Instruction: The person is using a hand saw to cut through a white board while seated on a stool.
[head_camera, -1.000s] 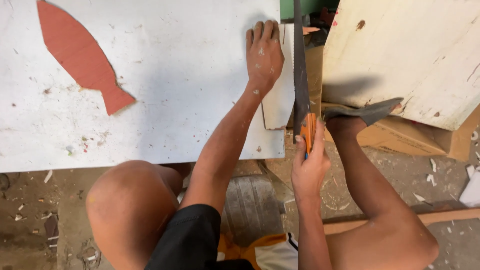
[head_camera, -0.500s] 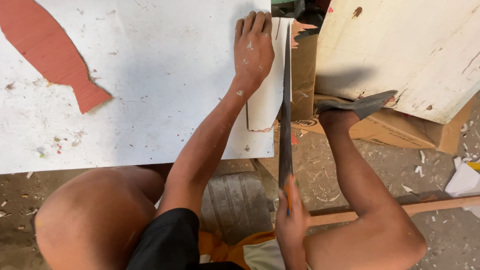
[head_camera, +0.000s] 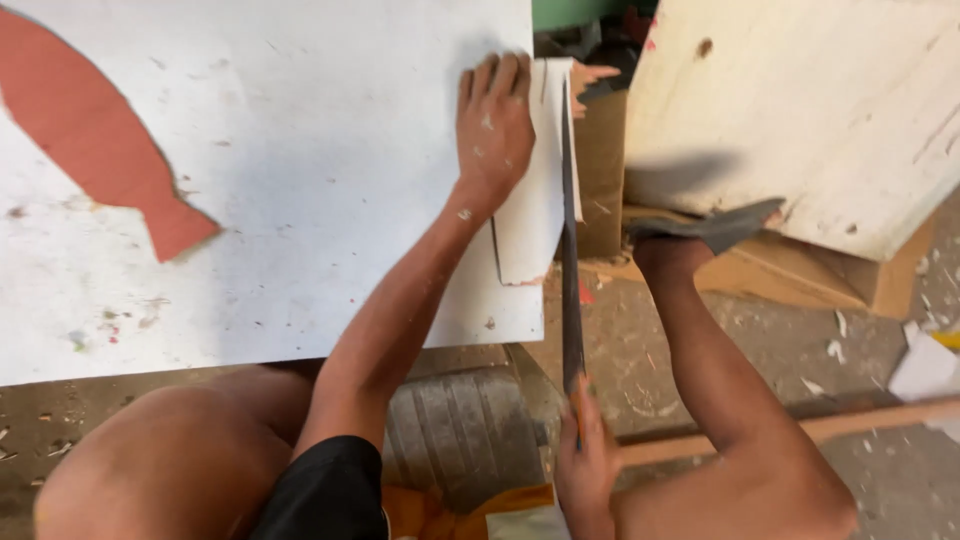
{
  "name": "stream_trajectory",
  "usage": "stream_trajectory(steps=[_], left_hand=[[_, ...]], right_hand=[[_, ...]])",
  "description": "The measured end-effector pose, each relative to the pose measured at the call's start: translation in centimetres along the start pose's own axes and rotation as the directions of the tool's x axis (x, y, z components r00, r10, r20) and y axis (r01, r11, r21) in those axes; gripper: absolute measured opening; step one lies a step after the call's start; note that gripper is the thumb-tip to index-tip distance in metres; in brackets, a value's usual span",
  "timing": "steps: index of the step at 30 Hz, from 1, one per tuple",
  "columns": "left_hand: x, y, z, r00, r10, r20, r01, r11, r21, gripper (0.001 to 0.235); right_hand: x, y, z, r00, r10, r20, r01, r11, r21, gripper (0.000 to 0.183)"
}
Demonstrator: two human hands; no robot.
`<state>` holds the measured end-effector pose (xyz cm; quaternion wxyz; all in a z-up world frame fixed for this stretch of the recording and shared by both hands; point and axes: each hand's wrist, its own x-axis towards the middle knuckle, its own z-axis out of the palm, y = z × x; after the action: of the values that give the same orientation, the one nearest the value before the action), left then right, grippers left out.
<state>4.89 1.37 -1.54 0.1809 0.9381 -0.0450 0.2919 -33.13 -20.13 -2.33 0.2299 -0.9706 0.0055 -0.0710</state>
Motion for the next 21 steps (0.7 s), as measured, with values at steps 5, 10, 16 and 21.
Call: stream_trajectory(steps=[5, 10, 16, 21], left_hand=[[0.3, 0.0, -0.2, 0.999, 0.020, -0.029, -0.020, 1.000, 0.012, 0.040], [0.0, 0.4, -1.4, 1.000, -0.001, 0.002, 0.001, 0.999, -0.053, 0.042], [-0.2, 0.5, -1.3, 1.000, -0.001, 0.019, 0.002, 0.999, -0.035, 0.041], [0.3, 0.3, -1.1, 1.000, -0.016, -0.003, 0.015, 0.997, -0.073, 0.037]], right_hand=[[14.4, -5.8, -0.2, 0.992, -0.102, -0.068, 0.117, 0.958, 0.264, 0.049], [6.3, -4.3, -0.6, 0.999, 0.051, 0.002, -0.050, 0.979, 0.195, 0.048], [8.7, -3.7, 0.1, 0.982, 0.131, 0.138, -0.147, 0.983, 0.112, 0.054], [12.8, -4.5, 1.1, 0.986, -0.109, -0.127, 0.141, 0.952, 0.274, 0.046]])
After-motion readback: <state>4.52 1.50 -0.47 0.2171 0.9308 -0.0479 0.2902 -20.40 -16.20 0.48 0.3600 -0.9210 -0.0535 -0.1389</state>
